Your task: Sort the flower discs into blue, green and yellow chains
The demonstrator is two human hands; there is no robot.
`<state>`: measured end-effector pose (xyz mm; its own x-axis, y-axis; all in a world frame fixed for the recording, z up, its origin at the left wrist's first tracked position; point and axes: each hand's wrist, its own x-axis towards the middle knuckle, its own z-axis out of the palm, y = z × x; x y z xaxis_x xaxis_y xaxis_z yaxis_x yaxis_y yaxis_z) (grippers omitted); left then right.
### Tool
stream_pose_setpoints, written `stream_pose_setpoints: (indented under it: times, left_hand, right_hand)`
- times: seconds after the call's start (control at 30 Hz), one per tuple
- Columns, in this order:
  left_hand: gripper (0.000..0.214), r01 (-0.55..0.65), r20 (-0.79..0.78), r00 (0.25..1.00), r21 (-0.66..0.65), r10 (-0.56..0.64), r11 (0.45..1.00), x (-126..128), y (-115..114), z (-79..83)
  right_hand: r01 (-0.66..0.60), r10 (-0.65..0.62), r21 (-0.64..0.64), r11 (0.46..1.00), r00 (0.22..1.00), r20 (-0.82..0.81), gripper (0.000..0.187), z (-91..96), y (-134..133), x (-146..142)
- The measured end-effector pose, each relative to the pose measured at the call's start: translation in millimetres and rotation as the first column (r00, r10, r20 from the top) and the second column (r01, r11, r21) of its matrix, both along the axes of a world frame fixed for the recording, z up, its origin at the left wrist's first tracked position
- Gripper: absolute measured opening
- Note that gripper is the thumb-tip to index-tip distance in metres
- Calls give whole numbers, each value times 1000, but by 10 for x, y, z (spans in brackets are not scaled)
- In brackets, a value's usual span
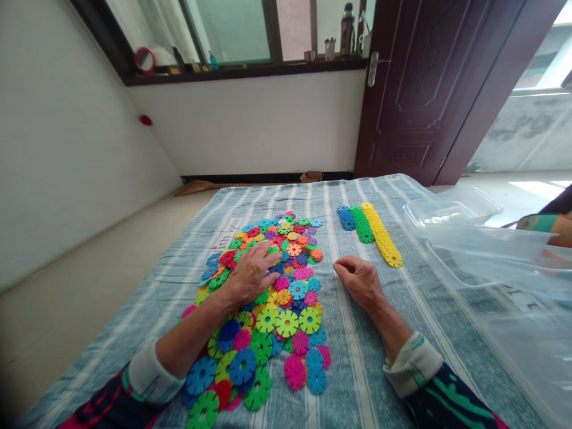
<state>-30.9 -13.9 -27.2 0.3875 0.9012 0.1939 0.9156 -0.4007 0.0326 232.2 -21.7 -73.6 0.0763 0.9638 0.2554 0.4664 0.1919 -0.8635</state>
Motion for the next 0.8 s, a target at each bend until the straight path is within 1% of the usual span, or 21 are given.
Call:
stream_pose_setpoints:
  times: [0.07,0.17,0.33,0.5,0.57,0.67,0.8]
  left_hand:
    - [35,33,15,999,-18,-32,999,-2,1,-1]
    - [28,37,20,999,-47,-36,998,-5,7,-10]
    - [31,38,18,999,-58,-37,998,-16,13,-14]
    - [30,74,33,997,-62,-72,995,-38,26,-26]
    - [29,93,70,993,-30,-91,995,-44,35,-38]
    - [20,127,164,978,19,-128,992,-45,40,-42]
    - [11,153,332,932,5,-146,988,-58,21,21]
  right_hand:
    - [0,0,2,1000,1000,2,22,-5,1,1]
    - [-2,2,1,1000,1000,0,23,-10,3,3]
    - [-6,6,-1,1000,1000,-12,22,-7,4,2]
    - [-9,9,-16,1000,1000,-7,22,-14,6,2]
    - [-9,9,-19,1000,1000,-2,23,-21,14,9]
    - [-26,27,-23,999,1000,16,23,-33,34,28]
    - [-40,41,-25,999,999,30,23,-40,53,45]
